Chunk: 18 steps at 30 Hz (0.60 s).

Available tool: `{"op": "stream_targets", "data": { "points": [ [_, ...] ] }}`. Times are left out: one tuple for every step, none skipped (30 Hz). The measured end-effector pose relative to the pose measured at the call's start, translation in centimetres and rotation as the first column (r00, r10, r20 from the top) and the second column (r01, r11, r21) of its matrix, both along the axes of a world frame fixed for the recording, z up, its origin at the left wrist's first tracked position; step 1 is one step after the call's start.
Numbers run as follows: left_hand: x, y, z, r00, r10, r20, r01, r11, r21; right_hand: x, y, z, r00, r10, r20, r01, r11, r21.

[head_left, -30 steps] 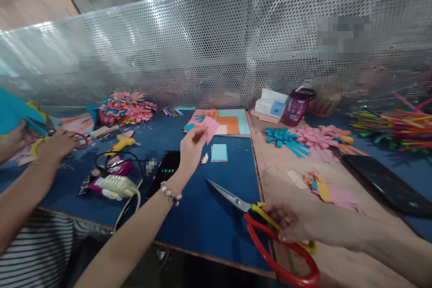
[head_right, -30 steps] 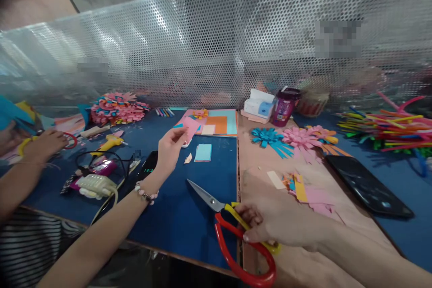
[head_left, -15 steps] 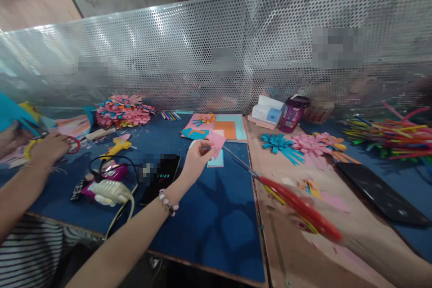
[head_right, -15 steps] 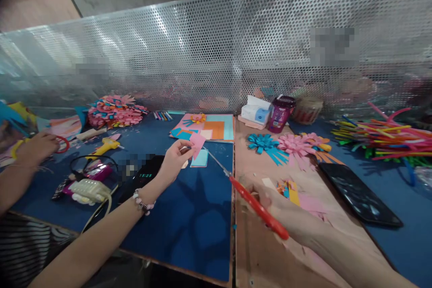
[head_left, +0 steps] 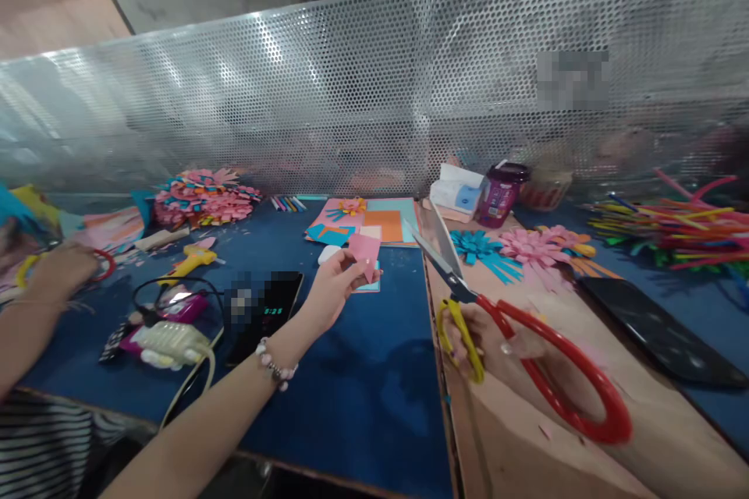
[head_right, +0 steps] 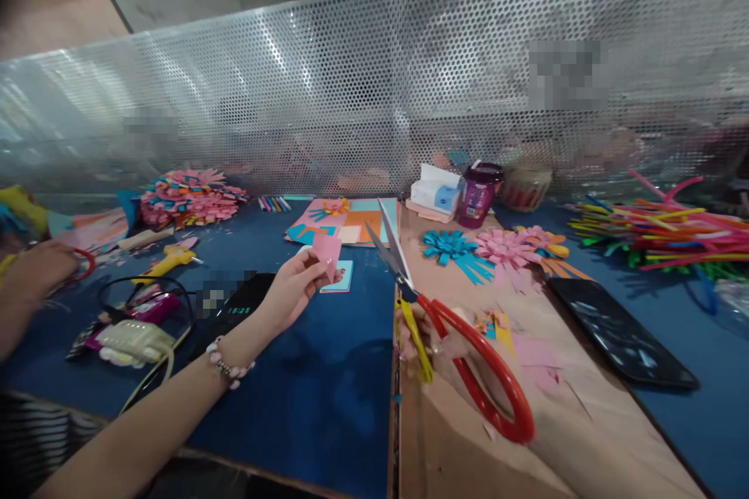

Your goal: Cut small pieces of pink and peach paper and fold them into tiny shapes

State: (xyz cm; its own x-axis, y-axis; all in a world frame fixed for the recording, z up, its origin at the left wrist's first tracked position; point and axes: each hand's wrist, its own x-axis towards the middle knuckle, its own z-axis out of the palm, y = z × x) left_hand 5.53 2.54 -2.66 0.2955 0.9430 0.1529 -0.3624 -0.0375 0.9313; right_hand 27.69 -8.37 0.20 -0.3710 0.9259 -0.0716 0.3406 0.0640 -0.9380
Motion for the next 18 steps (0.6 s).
{"op": "stream_targets", "data": {
  "points": [
    [0.2, -0.2, 0.0, 1.000, -0.008, -0.010, 0.008, 1.000, 0.006, -0.1, 0.1, 0.0, 0.999, -0.004, -0.036, 0.004, 1.000, 0.004],
    [0.4, -0.4, -0.1, 1.000, -0.013, -0.027, 0.013, 1.000, 0.013, -0.2, 0.1, 0.0, 0.995, -0.012, -0.095, 0.013, 1.000, 0.004],
    [0.6, -0.6, -0.2, 0.999, -0.021, -0.048, 0.022, 0.999, 0.024, -0.2, 0.2, -0.1, 0.985, -0.023, -0.170, 0.022, 1.000, -0.006],
    [0.8, -0.8, -0.2, 0.997, -0.032, -0.071, 0.035, 0.999, 0.037, -0.2, 0.1, -0.1, 0.969, -0.038, -0.245, 0.033, 0.999, -0.027],
    [0.9, -0.9, -0.3, 0.995, -0.047, -0.092, 0.051, 0.998, 0.047, -0.1, 0.1, -0.1, 0.952, -0.058, -0.301, 0.043, 0.997, -0.058],
    [1.1, -1.1, -0.3, 0.992, -0.062, -0.106, 0.068, 0.996, 0.055, 0.1, 0.1, 0.0, 0.944, -0.079, -0.321, 0.053, 0.994, -0.091],
    [1.2, -1.2, -0.4, 0.991, -0.073, -0.115, 0.080, 0.995, 0.062, 0.3, 0.0, 0.3, 0.952, -0.095, -0.291, 0.064, 0.991, -0.114],
    [1.3, -1.3, -0.3, 0.990, -0.073, -0.124, 0.082, 0.994, 0.069, 0.4, 0.0, 0.8, 0.970, -0.105, -0.220, 0.080, 0.990, -0.117],
    [1.4, -1.4, -0.3, 0.990, -0.059, -0.132, 0.069, 0.995, 0.077, 0.5, 0.0, 1.4, 0.986, -0.111, -0.120, 0.100, 0.990, -0.096],
    [1.4, -1.5, -0.3, 0.990, -0.036, -0.139, 0.048, 0.995, 0.084, 0.5, 0.0, 2.1, 0.993, -0.118, -0.002, 0.118, 0.992, -0.053],
    [1.4, -1.6, -0.2, 0.989, -0.010, -0.144, 0.024, 0.995, 0.093, 0.5, 0.0, 2.9, 0.983, -0.147, 0.108, 0.147, 0.989, 0.013],
    [1.4, -1.7, -0.1, 0.989, 0.015, -0.146, 0.000, 0.995, 0.104, 0.4, 0.0, 3.5, 0.961, -0.173, 0.214, 0.167, 0.985, 0.044],
    [1.4, -1.8, 0.0, 0.989, 0.027, -0.143, -0.010, 0.993, 0.115, 0.3, 0.1, 4.0, 0.935, -0.208, 0.288, 0.196, 0.978, 0.068],
    [1.4, -1.9, 0.0, 0.990, 0.035, -0.136, -0.018, 0.992, 0.127, 0.1, 0.1, 4.2, 0.917, -0.239, 0.319, 0.224, 0.971, 0.084],
    [1.3, -2.1, 0.1, 0.991, 0.044, -0.126, -0.026, 0.990, 0.141, 0.0, 0.1, 4.1, 0.913, -0.249, 0.324, 0.232, 0.969, 0.089],
    [1.3, -2.2, 0.1, 0.991, 0.054, -0.119, -0.035, 0.987, 0.154, 0.0, 0.2, 3.9, 0.916, -0.245, 0.318, 0.227, 0.969, 0.093],
    [1.3, -2.4, 0.1, 0.991, 0.068, -0.114, -0.048, 0.985, 0.164, 0.0, 0.2, 3.5, 0.920, -0.238, 0.311, 0.220, 0.971, 0.093],
    [1.2, -2.5, 0.1, 0.990, 0.079, -0.114, -0.059, 0.984, 0.170, 0.0, 0.2, 3.2, 0.924, -0.229, 0.306, 0.210, 0.973, 0.093]
  ]
}}
